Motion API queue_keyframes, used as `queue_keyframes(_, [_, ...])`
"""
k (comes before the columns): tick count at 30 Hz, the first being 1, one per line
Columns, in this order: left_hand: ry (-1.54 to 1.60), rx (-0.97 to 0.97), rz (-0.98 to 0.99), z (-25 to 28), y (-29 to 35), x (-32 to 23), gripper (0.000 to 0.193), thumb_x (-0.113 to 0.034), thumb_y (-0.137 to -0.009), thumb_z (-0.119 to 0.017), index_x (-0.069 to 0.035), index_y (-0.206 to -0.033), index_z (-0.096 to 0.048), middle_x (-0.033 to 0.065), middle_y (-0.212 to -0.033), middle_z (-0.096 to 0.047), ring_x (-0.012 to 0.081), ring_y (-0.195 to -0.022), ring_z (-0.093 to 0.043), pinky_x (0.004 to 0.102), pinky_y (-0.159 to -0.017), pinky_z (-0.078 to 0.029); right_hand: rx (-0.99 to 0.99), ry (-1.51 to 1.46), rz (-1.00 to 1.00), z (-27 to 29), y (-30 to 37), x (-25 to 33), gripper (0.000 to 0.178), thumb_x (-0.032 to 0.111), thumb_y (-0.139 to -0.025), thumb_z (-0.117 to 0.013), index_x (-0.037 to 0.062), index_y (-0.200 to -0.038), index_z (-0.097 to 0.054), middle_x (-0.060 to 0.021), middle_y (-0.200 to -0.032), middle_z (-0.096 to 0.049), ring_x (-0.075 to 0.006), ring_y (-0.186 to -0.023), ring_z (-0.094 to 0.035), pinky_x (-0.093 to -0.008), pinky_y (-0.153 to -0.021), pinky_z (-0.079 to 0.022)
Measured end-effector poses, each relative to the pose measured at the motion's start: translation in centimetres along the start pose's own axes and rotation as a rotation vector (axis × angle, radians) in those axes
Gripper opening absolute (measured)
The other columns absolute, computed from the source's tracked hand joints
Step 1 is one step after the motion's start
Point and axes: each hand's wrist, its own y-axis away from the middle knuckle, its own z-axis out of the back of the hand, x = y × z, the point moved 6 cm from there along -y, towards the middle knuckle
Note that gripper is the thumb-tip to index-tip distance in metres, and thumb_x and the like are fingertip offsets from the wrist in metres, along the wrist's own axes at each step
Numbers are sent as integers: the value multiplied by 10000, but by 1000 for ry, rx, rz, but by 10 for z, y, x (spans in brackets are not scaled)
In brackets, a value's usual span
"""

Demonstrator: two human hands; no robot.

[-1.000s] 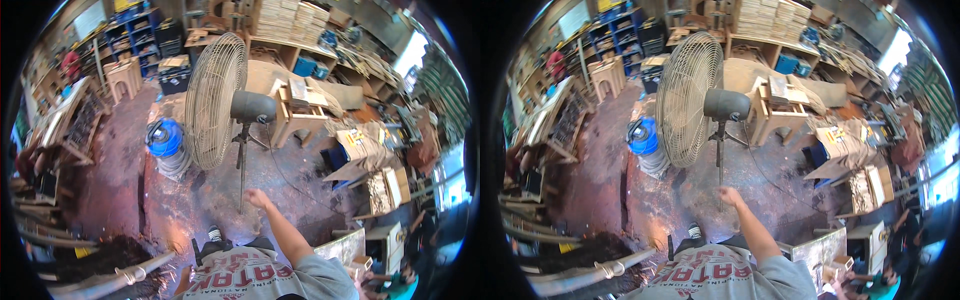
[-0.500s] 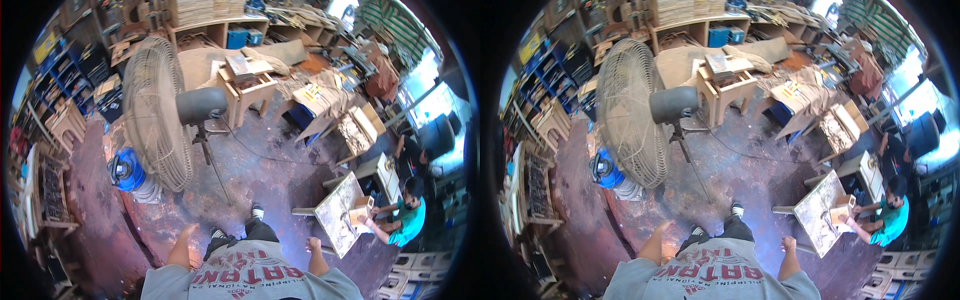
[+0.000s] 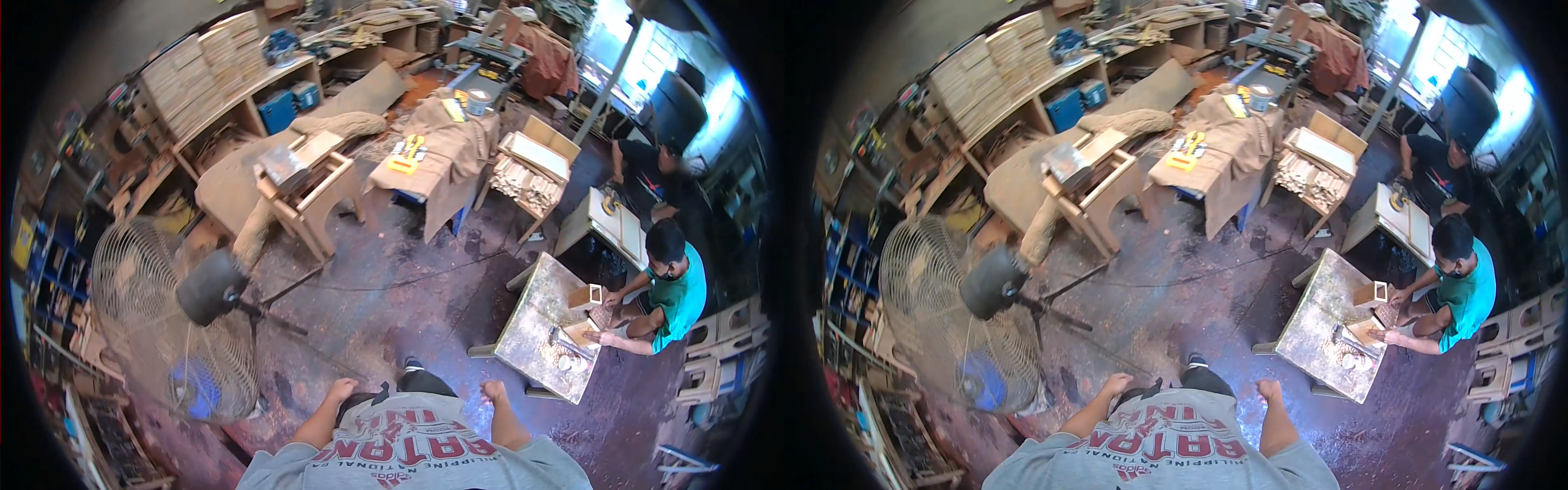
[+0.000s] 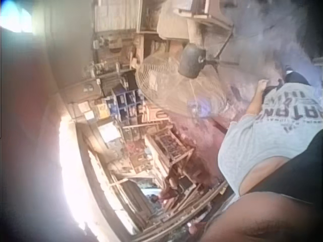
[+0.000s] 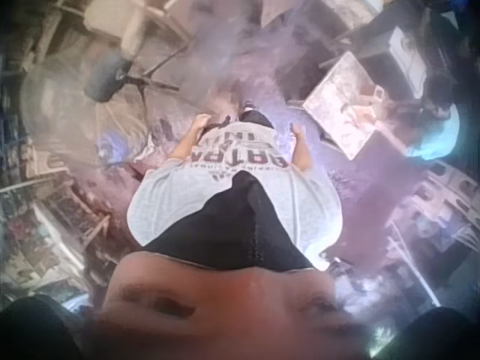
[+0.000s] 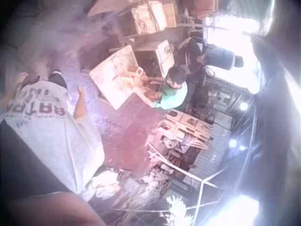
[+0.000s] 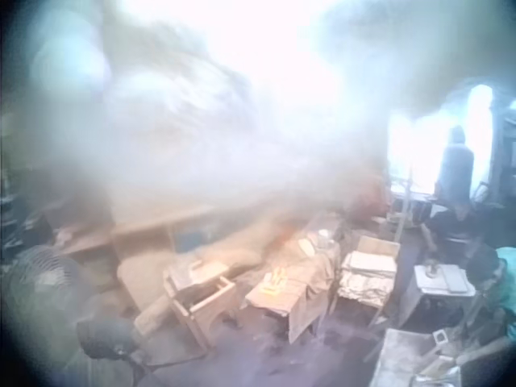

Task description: The person applies glue to holes in a wooden frame using a glue bottle, inserts wooden dowels into the holes, and drives them in with a hammer before lifting and carrying the assembled wooden frame.

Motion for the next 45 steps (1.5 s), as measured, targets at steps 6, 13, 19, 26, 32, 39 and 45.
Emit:
queue_keyframes(6, [19, -107, 121, 32, -72, -85, 374, -345, -869, -705, -83, -1126, -775, 166, -1127, -757, 266, -1085, -703, 376, -958, -509, -185, 159, 296, 45, -109, 149, 218, 218, -866, -668, 37, -923, -776, -105, -728, -696, -218, -605, -670, -394, -512, -534])
queue_keyframes(13, [-37, 187, -6, 64, -209, -174, 498, -405, -913, -668, -8, -1206, -736, 181, -1223, -729, 287, -1135, -680, 382, -1000, -496, -91, -80, 453, -9, -125, 284, 219, 203, -871, -651, 117, -1023, -784, -45, -823, -707, -176, -662, -654, -345, -521, -525])
queue_keyframes(19, [-694, 535, 132, 135, -288, -277, 747, -535, -852, -709, -10, -1375, -621, 262, -1491, -521, 350, -1277, -613, 442, -1103, -453, 16, 34, 97, -18, -132, 270, 235, 179, -853, -629, 122, -1023, -782, -61, -876, -723, -177, -643, -664, -347, -507, -531])
queue_keyframes(26, [75, 48, -102, 191, -391, -303, 419, -343, -929, -678, 3, -1154, -747, 172, -1071, -767, 265, -1047, -701, 383, -913, -535, -198, -264, 33, 43, -116, 265, 237, 187, -869, -599, 116, -1024, -764, -64, -844, -707, -192, -652, -671, -354, -495, -520])
queue_keyframes(32, [50, -46, -117, 208, -381, -345, 474, -409, -939, -639, -6, -1174, -727, 199, -1140, -746, 302, -1090, -699, 412, -956, -511, -51, -154, -240, 49, -204, 211, 224, 247, -876, -618, 92, -957, -758, -100, -783, -705, -248, -589, -650, -402, -480, -524])
queue_keyframes(39, [247, -229, 88, 208, -335, -219, 495, -432, -965, -598, 5, -1161, -724, 217, -1141, -739, 330, -1085, -697, 434, -955, -504, 336, 230, 73, -18, -259, 473, 185, 179, -914, -545, 165, -982, -716, -6, -751, -593, -156, -600, -560, -327, -513, -451])
queue_keyframes(45, [278, -282, 382, 217, -307, -224, 606, -527, -981, -563, 44, -1069, -743, 193, -1099, -745, 326, -996, -687, 451, -871, -501, 429, 199, 576, -87, -220, 646, 296, 233, -926, -687, 92, -1185, -716, -27, -951, -701, -150, -856, -640, -326, -766, -517])
